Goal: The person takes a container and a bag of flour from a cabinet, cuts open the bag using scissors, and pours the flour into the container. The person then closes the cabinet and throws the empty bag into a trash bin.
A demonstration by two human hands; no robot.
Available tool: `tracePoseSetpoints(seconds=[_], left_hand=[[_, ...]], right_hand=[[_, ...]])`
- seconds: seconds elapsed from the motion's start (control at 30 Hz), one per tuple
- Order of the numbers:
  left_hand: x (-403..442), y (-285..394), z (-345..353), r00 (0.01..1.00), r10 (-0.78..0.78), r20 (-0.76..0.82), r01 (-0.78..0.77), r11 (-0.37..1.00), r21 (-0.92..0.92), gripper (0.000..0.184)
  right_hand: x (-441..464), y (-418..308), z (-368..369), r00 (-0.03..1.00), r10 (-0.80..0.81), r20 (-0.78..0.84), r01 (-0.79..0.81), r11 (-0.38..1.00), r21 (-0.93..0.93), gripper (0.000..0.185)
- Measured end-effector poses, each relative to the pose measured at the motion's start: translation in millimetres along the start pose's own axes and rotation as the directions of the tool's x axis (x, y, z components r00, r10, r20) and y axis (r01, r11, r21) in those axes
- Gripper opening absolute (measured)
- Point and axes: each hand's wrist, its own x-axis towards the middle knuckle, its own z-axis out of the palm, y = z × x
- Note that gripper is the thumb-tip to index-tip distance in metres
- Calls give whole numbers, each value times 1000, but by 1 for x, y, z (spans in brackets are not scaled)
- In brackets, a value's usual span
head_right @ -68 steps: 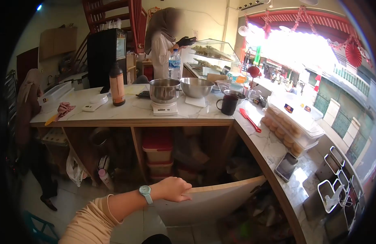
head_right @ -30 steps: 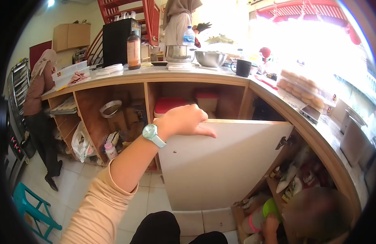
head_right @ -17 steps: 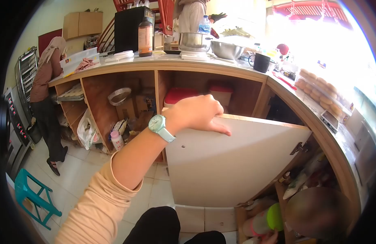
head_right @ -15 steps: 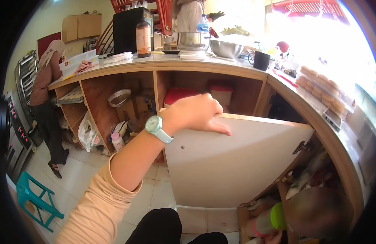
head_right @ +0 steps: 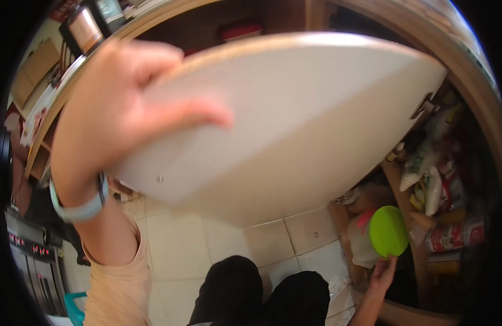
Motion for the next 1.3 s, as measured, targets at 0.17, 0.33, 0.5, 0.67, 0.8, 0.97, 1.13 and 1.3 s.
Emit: tracePoseSetpoints(seconds=[0.17, 0.33, 0.5, 0.67, 0.8, 0.97, 1.13, 1.3], left_hand=[[4, 12, -19, 984, -83, 160, 70, 994, 82, 55], [6, 21, -35, 958, -155, 243, 152, 988, 32, 50], [4, 34, -38, 954, -202, 223, 206, 979, 6, 51], [0, 40, -46, 929, -283, 240, 324, 934, -153, 52], [1, 37, -58, 897, -322, 303, 400, 883, -245, 47], [0, 28, -51, 882, -330, 336, 410, 890, -202, 52], [10, 21, -60, 844, -371, 387, 467, 864, -190, 54], [5, 27, -59, 800, -433, 415, 542, 818, -193, 57]], right_hand=[[-91, -23, 15, 974, 65, -217, -104, 980, -170, 18], [-211, -81, 49, 963, 123, -239, -203, 916, -347, 10], [-312, -179, 108, 954, 273, -124, -292, 748, -596, 7], [-404, -330, 217, 933, 343, 113, -208, 767, -607, 12], [-418, -430, 302, 769, 471, 433, -396, 882, -256, 7], [-416, -471, 462, 871, 150, 467, -30, 966, -255, 15], [-297, -434, 545, 840, 132, 527, -7, 972, -233, 23], [-169, -387, 566, 858, 162, 487, -73, 978, -197, 35]])
